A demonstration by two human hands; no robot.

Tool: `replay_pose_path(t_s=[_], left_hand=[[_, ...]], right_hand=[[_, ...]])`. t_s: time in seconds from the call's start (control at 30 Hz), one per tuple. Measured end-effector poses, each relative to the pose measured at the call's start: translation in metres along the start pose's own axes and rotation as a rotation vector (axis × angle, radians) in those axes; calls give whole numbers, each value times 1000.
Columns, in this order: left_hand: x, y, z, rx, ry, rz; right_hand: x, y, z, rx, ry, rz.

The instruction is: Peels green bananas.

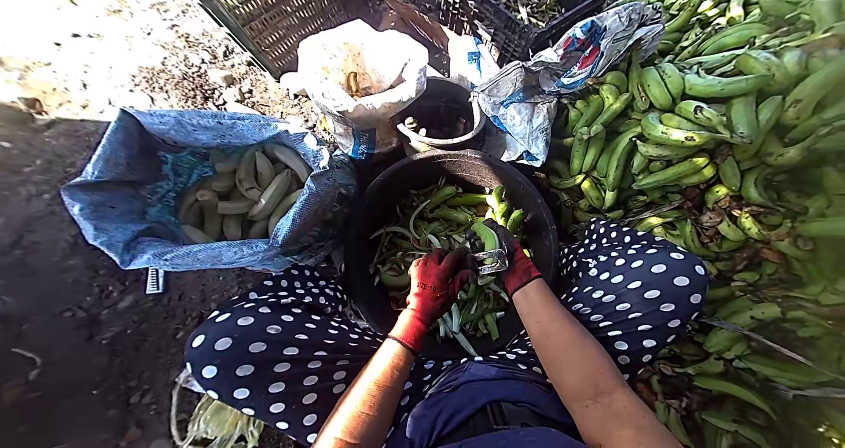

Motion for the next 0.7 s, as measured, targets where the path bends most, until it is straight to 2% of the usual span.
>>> replay_pose_path(t_s=[0.1,0.17,0.27,0.33,0.4,0.43,0.47,0.53,0.6,0.7], left_hand=[[5,-4,-1,-14,-16,30],[14,-8,-4,3,-10,115],[45,-13,-7,36,107,389],[71,-12,-8,43,208,559],[86,-9,-6,3,282,626],[87,-7,-5,-10,306,629],[83,-7,-3,-7,331,611],[65,-6,-5,38,358,502],[44,-2,-6,83,311,322],[15,4,-4,108,212,56]], right_hand=[[-10,2,-2,-75,-19,-35],[-11,6,0,-146,56,100],[3,36,-20,-228,544,369],[2,45,-35,-130,827,469],[-2,46,-43,-12,931,518],[0,44,-40,-8,921,515],[5,39,-33,-36,859,495],[9,19,-12,-86,506,379],[9,7,-3,-29,223,261],[16,7,-5,48,159,156]])
Point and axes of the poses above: each hand's wrist, its own y-axis away from the middle knuckle, its own z-axis out of the back of the hand, x = y × z, the point moved 10 cm from there along -y, towards the middle knuckle, and after that the axes turned 9 degrees about -x, right-handed, at the moved point
